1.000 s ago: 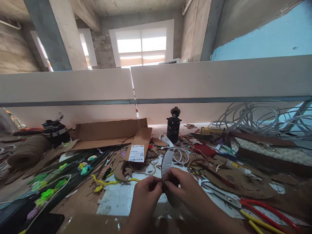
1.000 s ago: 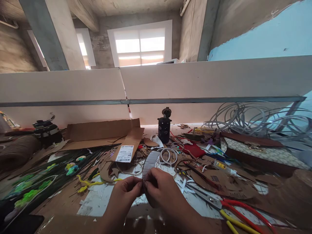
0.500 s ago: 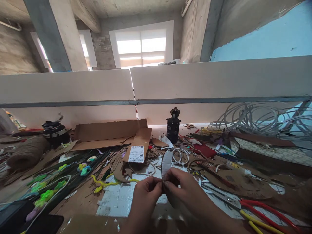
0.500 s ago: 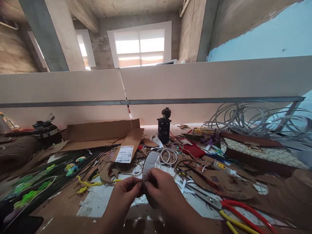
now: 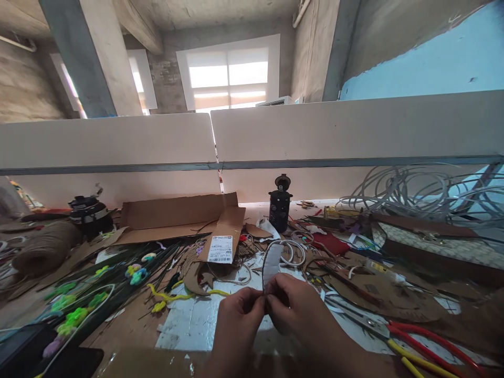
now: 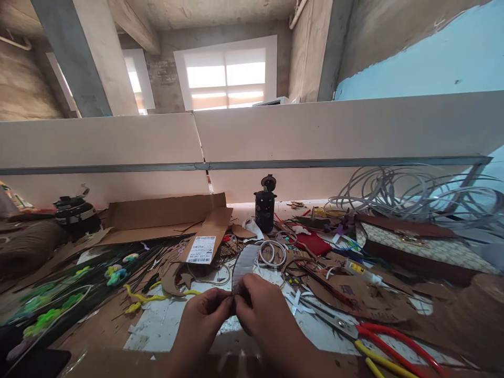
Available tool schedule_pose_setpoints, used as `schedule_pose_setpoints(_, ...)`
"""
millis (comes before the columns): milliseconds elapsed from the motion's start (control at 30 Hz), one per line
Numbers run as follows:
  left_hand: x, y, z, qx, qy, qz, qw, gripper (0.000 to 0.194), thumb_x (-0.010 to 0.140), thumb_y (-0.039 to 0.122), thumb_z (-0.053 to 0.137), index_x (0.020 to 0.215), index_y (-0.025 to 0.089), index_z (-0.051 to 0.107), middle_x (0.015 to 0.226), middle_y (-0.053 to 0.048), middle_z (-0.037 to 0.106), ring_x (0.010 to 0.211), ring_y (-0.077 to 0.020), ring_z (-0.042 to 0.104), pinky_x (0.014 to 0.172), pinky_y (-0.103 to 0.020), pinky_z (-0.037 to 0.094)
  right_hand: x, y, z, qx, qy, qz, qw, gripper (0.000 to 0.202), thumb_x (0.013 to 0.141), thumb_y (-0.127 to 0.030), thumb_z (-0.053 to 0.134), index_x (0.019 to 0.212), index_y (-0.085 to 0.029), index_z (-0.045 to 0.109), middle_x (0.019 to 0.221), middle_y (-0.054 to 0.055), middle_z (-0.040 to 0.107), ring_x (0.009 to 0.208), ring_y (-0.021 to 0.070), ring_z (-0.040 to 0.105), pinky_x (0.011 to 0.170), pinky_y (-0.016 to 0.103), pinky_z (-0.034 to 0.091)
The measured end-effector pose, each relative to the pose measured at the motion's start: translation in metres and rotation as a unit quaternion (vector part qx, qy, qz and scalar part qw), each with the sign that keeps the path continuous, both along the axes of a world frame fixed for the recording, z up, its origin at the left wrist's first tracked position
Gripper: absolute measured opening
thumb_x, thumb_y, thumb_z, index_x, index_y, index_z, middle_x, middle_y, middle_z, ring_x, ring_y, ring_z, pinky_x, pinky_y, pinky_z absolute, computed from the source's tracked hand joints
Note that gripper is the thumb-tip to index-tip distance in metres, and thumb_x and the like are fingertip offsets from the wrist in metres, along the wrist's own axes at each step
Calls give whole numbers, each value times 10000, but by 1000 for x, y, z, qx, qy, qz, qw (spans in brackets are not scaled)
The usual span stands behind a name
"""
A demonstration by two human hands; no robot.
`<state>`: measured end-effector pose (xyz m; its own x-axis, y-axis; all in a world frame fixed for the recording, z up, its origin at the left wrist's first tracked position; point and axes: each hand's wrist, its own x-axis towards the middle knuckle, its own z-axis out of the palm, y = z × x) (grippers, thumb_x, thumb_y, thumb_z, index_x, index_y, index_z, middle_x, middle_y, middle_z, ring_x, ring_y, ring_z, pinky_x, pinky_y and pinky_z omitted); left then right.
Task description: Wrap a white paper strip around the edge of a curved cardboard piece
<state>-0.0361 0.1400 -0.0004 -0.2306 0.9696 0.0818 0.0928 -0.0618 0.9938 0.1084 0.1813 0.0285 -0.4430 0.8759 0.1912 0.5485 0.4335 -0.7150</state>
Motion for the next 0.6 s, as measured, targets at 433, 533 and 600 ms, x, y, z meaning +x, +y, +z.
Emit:
schedule_pose_setpoints(433,0,0,-1,-5,-31,10,999,189,742,312,672,742,144,759,744,-101,768,731,-254,688,695,-334,527,2,0,3,-22,37,21,999,83,831,-203,572,772,-197,630,748,2,660,680,161,576,625,257,392)
schedule_pose_setpoints(533,2,-3,-1,6,12,15,1000,218,790,320,637,803,152,776,795,-105,780,774,-268,699,710,-334,525,2,-2,1,5,21,16,1000,89,846,-204,565,788,-201,633,787,8,678,709,170,594,656,267,398)
schedule_pose_setpoints(600,3,-5,0,13,44,19,999,234,820,317,610,836,164,786,809,-96,784,779,-265,703,710,-324,521,2,-3,0,16,14,12,1000,97,852,-200,555,778,-204,618,778,6,670,701,170,586,652,269,390)
